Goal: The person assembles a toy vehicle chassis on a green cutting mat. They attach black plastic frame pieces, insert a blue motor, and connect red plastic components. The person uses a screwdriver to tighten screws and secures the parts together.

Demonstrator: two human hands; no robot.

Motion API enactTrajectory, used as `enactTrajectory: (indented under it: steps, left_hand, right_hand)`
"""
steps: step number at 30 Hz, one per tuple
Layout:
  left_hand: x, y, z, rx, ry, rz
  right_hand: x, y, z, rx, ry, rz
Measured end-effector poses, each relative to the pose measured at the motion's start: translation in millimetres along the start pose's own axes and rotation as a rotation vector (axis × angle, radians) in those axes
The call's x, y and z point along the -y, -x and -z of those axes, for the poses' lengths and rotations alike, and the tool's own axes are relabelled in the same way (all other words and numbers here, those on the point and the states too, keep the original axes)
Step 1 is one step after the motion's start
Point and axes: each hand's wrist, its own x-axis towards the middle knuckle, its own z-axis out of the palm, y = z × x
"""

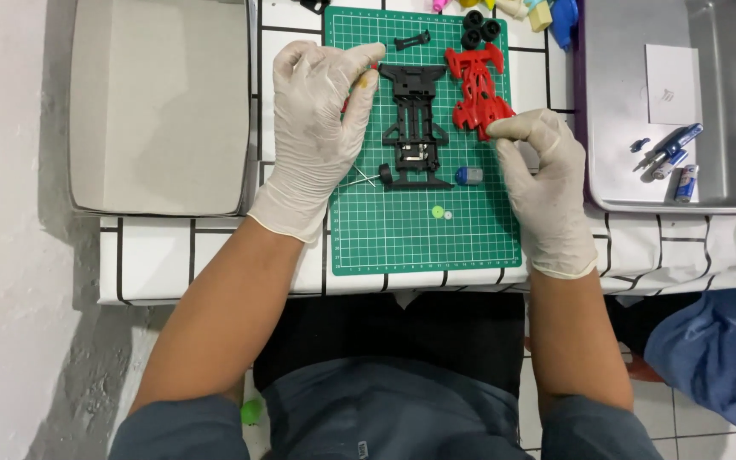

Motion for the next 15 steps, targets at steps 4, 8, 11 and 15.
enactTrajectory:
  steps: [4, 8, 11, 15]
  left_hand:
    - [1.4, 5.0, -0.3, 0.011, 0.028, 0.024]
    - [1.2, 3.0, 2.8, -0.007, -0.055, -0.007]
    - [-4.8, -1.1, 5.3, 0.046, -0.054, -0.057]
    - [-8.5, -4.3, 6.2, 0.114, -0.039, -0.139]
  right_hand:
    - [3.3, 16.0, 3.1, 0.014, 0.024, 0.058]
    - [-3.0, 25.6, 4.2, 0.148, 0.032, -0.026]
    - [-11.7, 27.2, 4.5, 0.250, 0.169, 0.054]
    - [-13.4, 26.6, 4.0, 0.299, 0.298, 0.125]
